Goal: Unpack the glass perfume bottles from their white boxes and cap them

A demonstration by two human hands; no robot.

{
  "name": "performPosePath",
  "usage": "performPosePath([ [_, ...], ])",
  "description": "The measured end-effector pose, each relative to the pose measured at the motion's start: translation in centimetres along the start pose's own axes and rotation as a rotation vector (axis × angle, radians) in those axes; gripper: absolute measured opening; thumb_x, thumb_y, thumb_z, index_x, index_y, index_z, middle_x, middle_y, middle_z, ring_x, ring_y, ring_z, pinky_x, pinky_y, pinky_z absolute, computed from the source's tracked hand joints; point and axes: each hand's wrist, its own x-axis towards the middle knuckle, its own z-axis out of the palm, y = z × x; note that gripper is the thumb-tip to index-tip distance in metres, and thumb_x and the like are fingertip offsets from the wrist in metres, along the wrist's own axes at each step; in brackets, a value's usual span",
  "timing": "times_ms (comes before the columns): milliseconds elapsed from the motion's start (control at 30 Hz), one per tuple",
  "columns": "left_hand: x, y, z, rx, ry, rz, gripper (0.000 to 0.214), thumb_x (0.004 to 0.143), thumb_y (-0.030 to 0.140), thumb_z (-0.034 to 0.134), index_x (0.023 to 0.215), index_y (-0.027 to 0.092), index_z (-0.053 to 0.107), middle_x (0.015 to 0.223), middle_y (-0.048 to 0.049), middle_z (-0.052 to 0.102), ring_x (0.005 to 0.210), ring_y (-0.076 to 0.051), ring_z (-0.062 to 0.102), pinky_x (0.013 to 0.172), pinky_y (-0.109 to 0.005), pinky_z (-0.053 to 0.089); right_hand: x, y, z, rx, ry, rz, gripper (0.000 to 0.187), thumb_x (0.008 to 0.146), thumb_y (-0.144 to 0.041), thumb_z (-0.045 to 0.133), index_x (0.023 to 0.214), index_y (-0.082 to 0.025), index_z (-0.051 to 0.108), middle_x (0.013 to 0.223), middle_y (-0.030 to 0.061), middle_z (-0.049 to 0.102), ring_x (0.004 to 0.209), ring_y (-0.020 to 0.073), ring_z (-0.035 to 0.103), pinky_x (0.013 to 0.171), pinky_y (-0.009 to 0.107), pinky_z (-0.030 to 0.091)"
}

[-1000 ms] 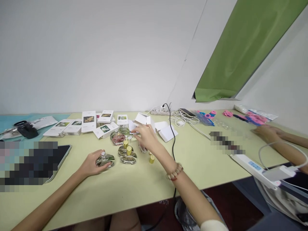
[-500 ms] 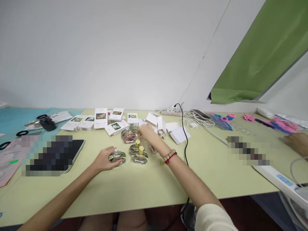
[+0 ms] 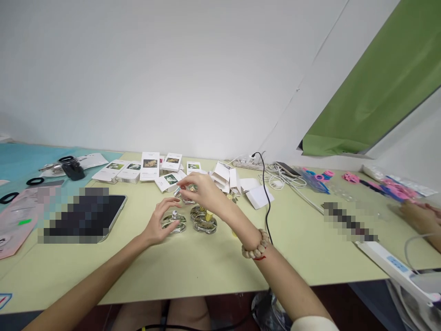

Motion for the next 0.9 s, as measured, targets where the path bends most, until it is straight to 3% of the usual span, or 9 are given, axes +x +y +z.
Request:
performPosePath([
  [233,0.3,-0.4,0.3,-0.167,0.131,-0.004,0.014,0.077,0.024,0.055,0.088,0.018,0.052,0.109,-0.0078,0.048,0.106,-0.018,0.047,0.093,-0.034,0.037,-0.4,0.4,0.7,0.138,-0.197,0.03,0.022,0.079,-0.028,0.056,0.097,-0.021,0.065,0.089,0.0041,0.061,0.077,0.0106,0.055,0.066,0.024,0.044],
  [467,0.6,-0.9,-0.1,-0.164,0.15,-0.024,0.01,0.071,0.025,0.062,0.074,0.017,0.057,0.105,-0.0069,0.05,0.102,-0.017,0.05,0.091,-0.035,0.041,-0.2,0.1,1.0,0.17,-0.265,-0.013,0.024,0.079,-0.026,0.055,0.101,-0.023,0.065,0.092,0.004,0.061,0.077,0.0105,0.053,0.063,0.023,0.042],
  [667,0.8,-1.1,-0.6,-0.156,0.105,-0.048,0.023,0.066,0.031,0.067,0.083,0.018,0.058,0.108,-0.0059,0.05,0.104,-0.018,0.049,0.092,-0.035,0.04,0.1,-0.2,0.9,0.155,-0.29,-0.029,0.021,0.078,-0.025,0.055,0.096,-0.022,0.067,0.09,0.0035,0.062,0.073,0.0099,0.052,0.061,0.023,0.04],
  [900,1.0,-0.6,-1.2,-0.212,-0.111,-0.139,0.052,0.059,0.034,0.072,0.107,0.021,0.053,0.114,-0.0058,0.049,0.108,-0.021,0.048,0.093,-0.036,0.04,-0.2,0.2,1.3,0.171,-0.337,-0.032,0.02,0.075,-0.02,0.058,0.093,-0.021,0.068,0.092,0.0034,0.062,0.076,0.0102,0.053,0.065,0.023,0.041],
])
